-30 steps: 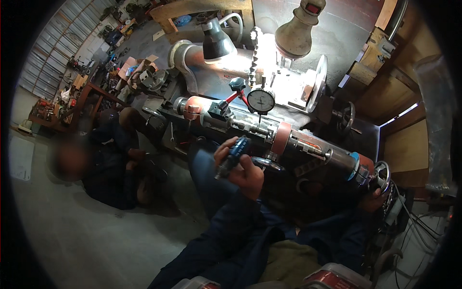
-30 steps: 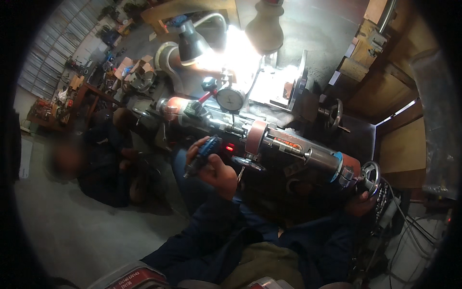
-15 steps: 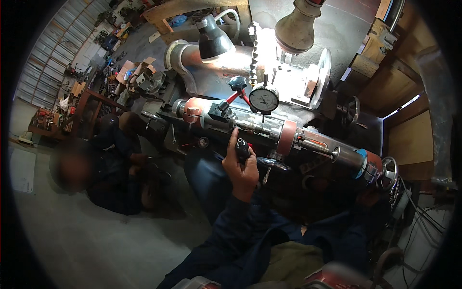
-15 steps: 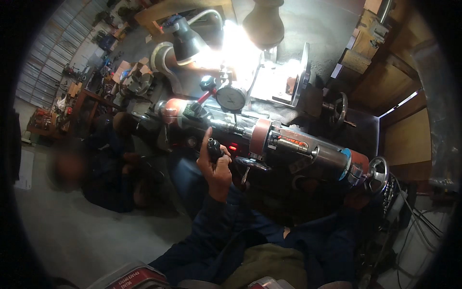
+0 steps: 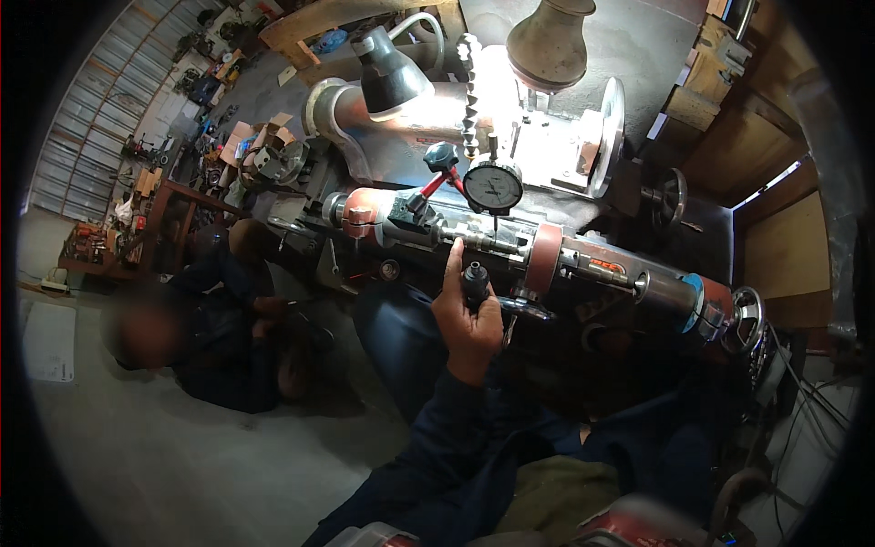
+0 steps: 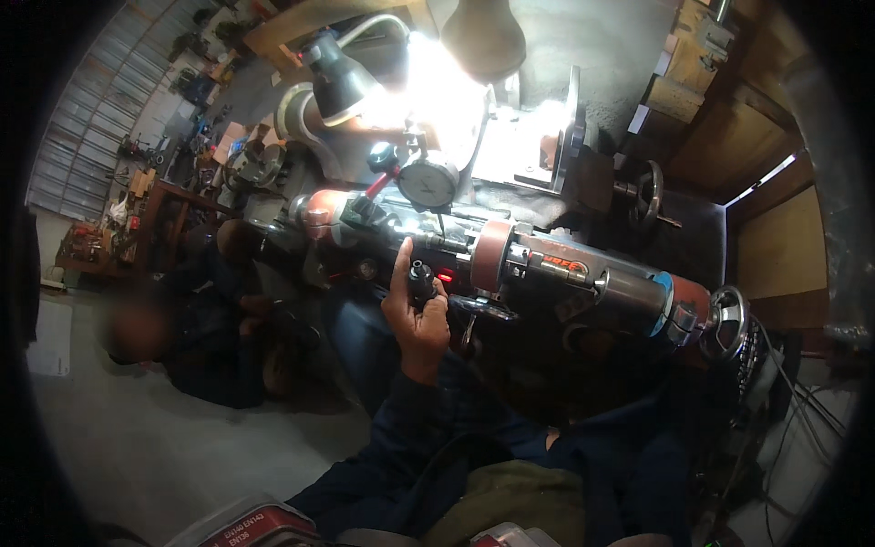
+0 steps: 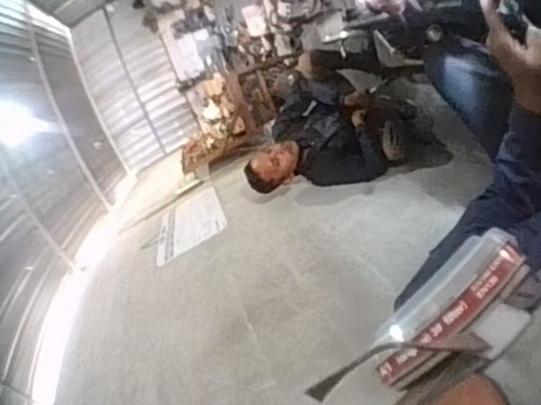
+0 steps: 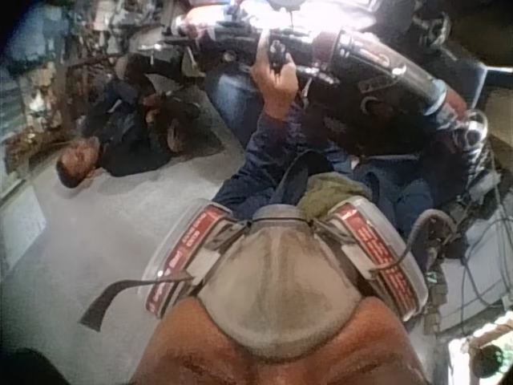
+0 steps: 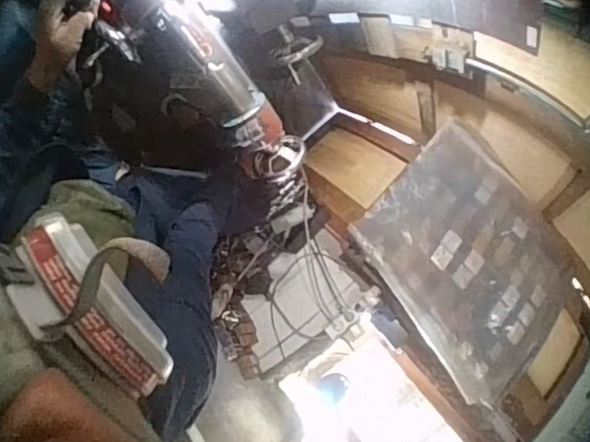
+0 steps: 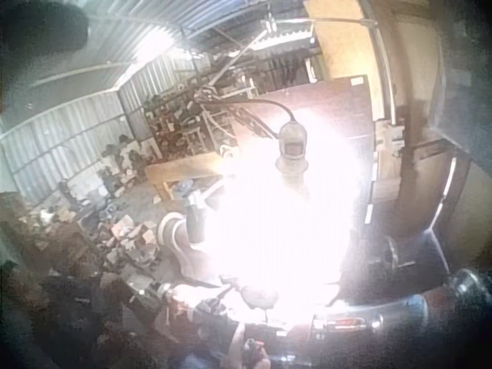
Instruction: Using a lathe to measure and machine a metal shaft or component.
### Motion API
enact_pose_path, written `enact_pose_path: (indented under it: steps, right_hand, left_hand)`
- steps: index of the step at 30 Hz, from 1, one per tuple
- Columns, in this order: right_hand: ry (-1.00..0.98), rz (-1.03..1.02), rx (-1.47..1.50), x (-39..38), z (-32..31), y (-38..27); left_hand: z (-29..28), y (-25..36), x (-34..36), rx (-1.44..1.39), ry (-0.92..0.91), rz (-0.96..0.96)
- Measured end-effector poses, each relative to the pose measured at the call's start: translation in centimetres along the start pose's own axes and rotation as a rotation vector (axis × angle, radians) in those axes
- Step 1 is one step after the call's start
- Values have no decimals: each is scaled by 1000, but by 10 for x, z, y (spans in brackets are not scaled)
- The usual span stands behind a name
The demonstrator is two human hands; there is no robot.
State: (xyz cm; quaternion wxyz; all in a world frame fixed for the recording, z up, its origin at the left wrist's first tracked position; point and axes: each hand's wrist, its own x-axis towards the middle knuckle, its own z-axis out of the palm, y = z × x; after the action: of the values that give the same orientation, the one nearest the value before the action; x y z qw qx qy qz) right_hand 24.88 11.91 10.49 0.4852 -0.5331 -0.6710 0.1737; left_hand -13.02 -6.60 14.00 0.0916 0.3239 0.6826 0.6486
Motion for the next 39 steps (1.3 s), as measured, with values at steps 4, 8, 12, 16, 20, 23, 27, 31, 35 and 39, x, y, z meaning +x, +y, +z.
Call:
enact_pose_path:
  steps: [4, 8, 12, 16, 20, 23, 27, 31, 35, 39]
  right_hand:
    - [-79, 34, -53, 32, -20, -40]
    - [-159, 271, 4, 67, -31, -71]
    - [-299, -198, -579, 69, -8, -77]
    - [-171, -85, -485, 44, 0, -70]
    - [155, -255, -374, 13, 14, -49]
    - [449, -304, -303, 0, 31, -28]
    - [558, -249, -355, -9, 40, -10]
    - [616, -401, -454, -10, 40, -1]
    - [631, -294, -422, -11, 40, 10]
    - [606, -224, -314, -15, 41, 15]
  left_hand:
    - [2, -1, 2, -12, 28, 43]
    - [3, 1, -1, 1, 8, -10]
    - [4, 3, -1, -36, -13, -19]
    - [4, 3, 0, -2, 1, 2]
    - [6, 4, -2, 0, -1, 8]
    - [7, 4, -3, 55, -11, 48]
    - [9, 3, -2, 95, -20, 69]
    - [10, 2, -2, 111, -6, 85]
    - [11, 3, -4, 145, -2, 92]
    - [11, 5, -4, 171, 23, 107]
